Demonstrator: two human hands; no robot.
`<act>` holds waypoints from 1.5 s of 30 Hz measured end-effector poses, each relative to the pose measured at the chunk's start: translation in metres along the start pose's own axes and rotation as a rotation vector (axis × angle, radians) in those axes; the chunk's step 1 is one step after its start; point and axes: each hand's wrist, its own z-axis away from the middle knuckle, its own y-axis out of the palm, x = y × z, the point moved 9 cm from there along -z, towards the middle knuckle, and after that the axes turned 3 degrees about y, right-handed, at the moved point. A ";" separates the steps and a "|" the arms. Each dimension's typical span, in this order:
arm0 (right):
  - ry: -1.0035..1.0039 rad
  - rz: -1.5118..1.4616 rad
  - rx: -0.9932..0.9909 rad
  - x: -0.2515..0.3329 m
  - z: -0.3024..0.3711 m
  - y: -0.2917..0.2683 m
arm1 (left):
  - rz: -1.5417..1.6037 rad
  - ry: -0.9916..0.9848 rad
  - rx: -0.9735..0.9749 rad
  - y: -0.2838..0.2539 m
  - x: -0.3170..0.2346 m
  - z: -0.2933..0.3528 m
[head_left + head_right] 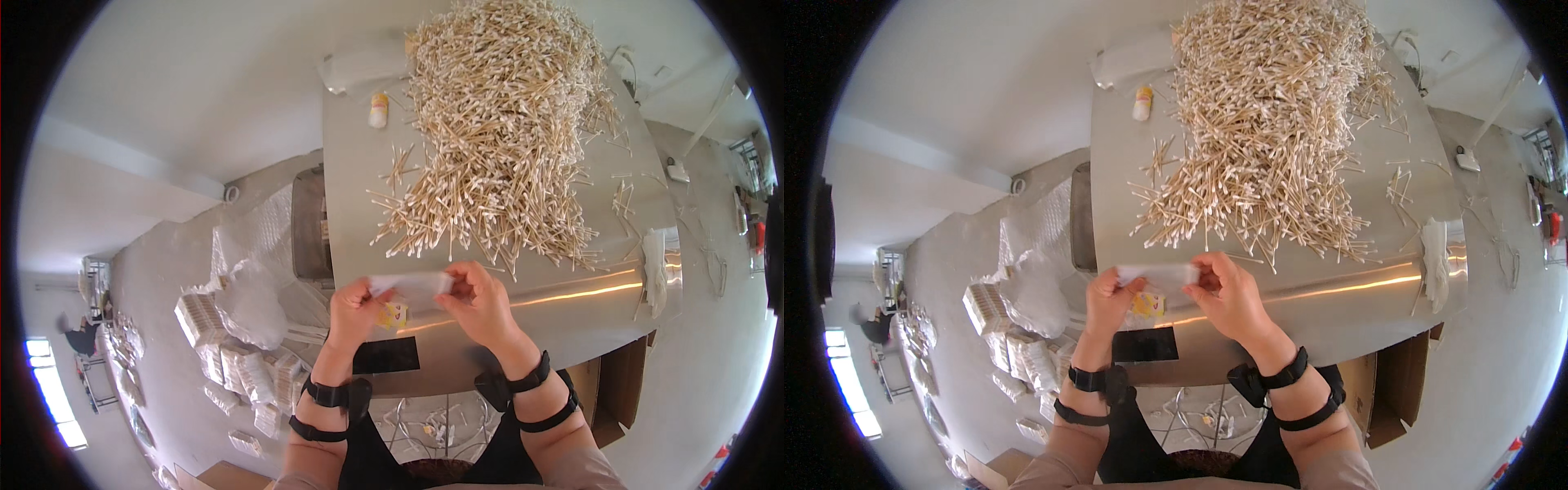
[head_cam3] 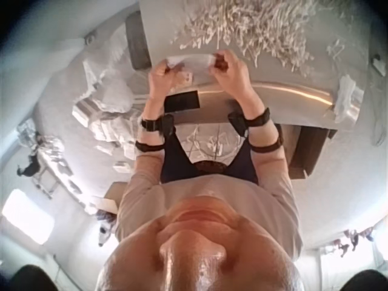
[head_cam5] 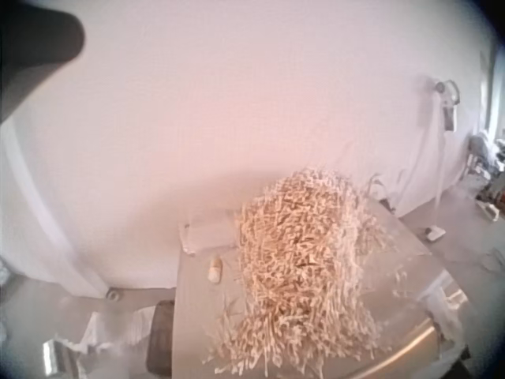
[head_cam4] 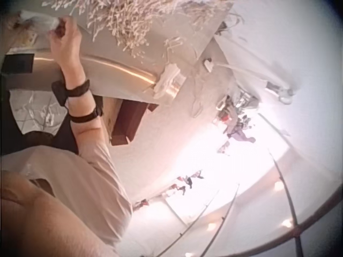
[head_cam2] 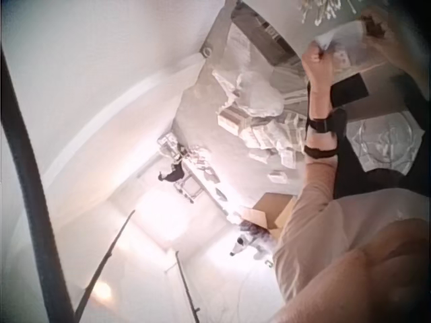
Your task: The person packs cotton swabs into a plastic bag, seals it, and places it into a bin. They then separate a small plastic bag from a stack and insert a yellow packet into it.
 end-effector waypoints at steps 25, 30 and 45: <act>0.017 -0.130 0.018 -0.011 0.005 -0.023 | -1.127 0.179 -0.406 -0.040 -0.016 -0.253; -0.014 -0.115 0.022 -0.012 0.005 -0.024 | -0.994 0.120 -0.200 0.020 -0.043 -0.291; 0.121 -0.373 -0.037 -0.028 -0.001 -0.021 | 0.449 -0.035 0.165 0.058 -0.075 -0.172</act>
